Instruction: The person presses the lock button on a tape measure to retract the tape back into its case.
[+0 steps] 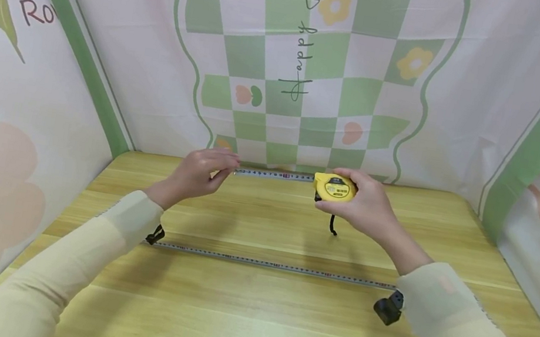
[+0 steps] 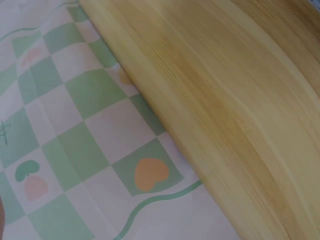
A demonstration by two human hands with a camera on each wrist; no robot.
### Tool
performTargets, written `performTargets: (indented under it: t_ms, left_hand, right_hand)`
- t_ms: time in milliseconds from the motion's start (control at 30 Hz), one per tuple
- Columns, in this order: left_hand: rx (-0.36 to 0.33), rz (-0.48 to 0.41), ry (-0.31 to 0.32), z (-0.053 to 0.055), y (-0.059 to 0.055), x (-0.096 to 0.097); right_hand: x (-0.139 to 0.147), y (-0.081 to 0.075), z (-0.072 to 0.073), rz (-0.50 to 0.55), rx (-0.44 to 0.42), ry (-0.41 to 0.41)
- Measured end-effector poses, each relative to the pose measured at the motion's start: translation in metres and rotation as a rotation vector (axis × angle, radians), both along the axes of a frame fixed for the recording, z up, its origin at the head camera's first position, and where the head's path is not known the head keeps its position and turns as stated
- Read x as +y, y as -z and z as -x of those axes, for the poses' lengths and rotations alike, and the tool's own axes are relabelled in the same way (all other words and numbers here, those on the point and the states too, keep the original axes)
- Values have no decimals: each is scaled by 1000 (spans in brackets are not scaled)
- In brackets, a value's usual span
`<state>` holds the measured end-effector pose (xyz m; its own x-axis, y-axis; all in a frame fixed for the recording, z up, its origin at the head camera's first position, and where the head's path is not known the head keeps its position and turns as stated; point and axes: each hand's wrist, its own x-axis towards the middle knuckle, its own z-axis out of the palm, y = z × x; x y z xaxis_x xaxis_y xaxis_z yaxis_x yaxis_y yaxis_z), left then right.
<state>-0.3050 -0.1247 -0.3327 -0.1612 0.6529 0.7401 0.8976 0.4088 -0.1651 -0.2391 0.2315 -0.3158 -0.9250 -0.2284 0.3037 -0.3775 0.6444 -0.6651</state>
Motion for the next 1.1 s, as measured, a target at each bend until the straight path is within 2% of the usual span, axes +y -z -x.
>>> performTargets:
  t_ms: [433,633,1100]
  left_hand:
    - [27,16,-20,0,3,3]
    - [43,24,-10,-1,2,9]
    - [26,21,-17,-1,3,11]
  right_hand:
    - [-3,3,0,-10,3,-26]
    - [-7,5,1,-28,44,-37]
    - [-11,8,3,-38,60,-37]
